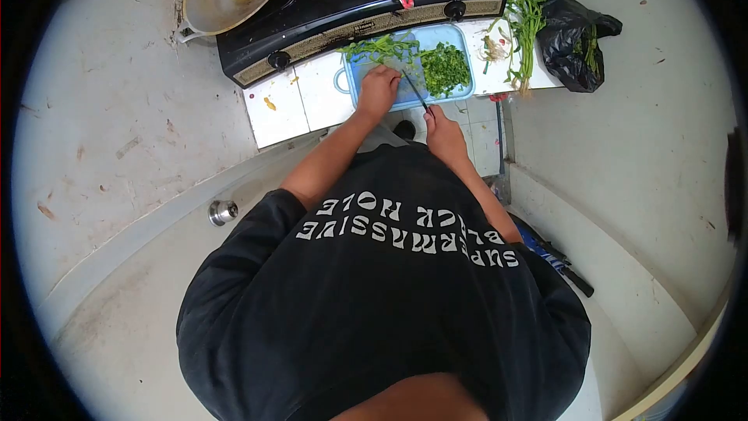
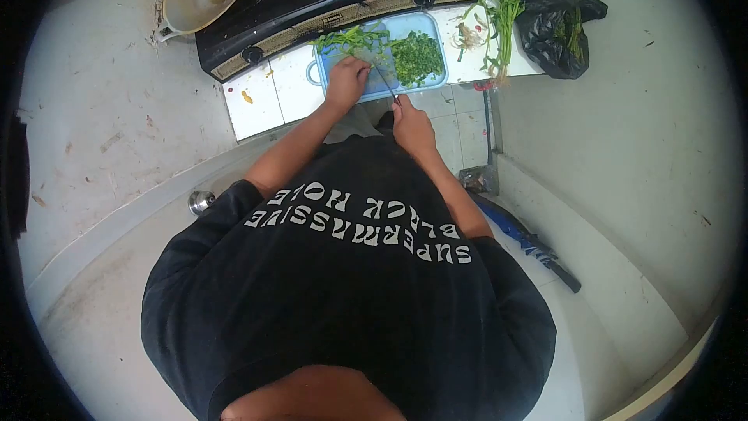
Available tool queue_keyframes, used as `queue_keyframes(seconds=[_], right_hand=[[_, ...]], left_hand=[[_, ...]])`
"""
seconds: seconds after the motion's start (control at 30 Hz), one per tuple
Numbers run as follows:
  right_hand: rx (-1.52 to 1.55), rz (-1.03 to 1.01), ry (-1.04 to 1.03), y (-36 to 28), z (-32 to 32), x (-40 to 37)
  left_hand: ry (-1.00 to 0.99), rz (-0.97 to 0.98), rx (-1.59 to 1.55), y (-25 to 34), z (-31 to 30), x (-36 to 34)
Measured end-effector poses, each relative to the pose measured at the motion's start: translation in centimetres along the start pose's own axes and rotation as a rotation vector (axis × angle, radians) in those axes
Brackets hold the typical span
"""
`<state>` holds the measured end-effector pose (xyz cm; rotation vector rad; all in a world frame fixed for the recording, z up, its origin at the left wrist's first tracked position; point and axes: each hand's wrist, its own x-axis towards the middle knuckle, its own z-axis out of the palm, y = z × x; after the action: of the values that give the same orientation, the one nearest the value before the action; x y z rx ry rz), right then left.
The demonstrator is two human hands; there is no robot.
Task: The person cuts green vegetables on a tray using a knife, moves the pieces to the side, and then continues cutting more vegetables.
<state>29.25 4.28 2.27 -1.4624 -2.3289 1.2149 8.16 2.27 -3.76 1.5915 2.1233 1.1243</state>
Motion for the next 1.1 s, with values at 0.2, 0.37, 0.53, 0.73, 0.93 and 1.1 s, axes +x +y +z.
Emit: queue_keyframes(seconds=[0.2,0.37,0.53,0.73,0.93,1.1], right_hand=[[-0.053,-0.018,-0.029,0.1,0.0,0.8],[0.005,0.031,0.013,-0.2,0.2,-0.1],[-0.005,-0.001,0.01,-0.3,0.3,-0.2],[-0.08,0.028,-0.024,-0.7,0.6,0.3],[-0.075,0.045,-0.013,-0.6,-0.2,-0.6],[-0.053,0.04,0.016,-0.2,-0.2,-0.2]], left_hand=[[-0.025,-0.016,0.005,-0.1,0.1,0.0],[-0.021,-0.006,-0.005,0.0,-0.1,0.2],[-0.009,-0.012,-0.017,0.0,0.0,0.0],[-0.03,-0.015,-0.011,0.2,-0.1,-0.1],[0.002,-0.078,0.011,0.3,-0.2,0.1],[-0.019,-0.081,0.019,0.3,-0.1,-0.4]])
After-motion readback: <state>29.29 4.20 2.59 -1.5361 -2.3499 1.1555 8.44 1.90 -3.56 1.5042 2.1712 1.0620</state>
